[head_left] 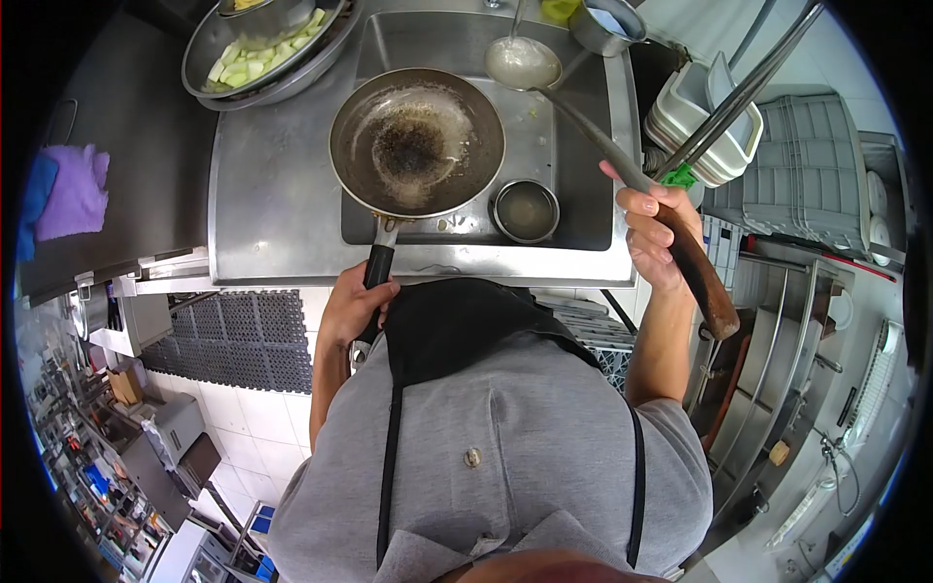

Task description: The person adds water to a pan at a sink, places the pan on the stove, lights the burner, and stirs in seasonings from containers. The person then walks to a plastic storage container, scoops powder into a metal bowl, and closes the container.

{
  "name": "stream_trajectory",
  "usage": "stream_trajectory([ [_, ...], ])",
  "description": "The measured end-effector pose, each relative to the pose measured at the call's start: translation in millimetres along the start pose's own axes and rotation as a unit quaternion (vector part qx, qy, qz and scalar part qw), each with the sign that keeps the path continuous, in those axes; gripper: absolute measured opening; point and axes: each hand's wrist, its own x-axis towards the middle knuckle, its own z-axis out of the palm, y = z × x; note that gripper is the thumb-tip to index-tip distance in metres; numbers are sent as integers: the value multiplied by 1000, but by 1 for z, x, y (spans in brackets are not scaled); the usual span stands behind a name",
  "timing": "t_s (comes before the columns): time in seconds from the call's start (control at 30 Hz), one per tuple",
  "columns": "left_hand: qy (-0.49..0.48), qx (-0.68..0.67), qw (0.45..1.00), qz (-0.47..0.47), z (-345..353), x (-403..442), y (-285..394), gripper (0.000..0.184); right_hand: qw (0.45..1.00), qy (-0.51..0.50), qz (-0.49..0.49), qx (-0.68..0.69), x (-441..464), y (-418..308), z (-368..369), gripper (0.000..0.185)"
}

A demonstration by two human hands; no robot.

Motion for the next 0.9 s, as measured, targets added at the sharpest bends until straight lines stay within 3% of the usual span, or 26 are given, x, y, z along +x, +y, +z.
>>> stream_trajectory([
  [0.73, 11, 16, 1000, -6, 0, 6, 5, 11, 999, -4, 7, -31, -8, 10, -1, 51],
  [0.83, 15, 17, 1000, -5, 1, 10, 8, 12, 996, 25, 5, -83, -13, 16, 1, 52],
  [0.9, 17, 14, 1000, -8, 1, 11, 10, 12, 976, 64, 1, -207, -15, 20, 3, 54],
])
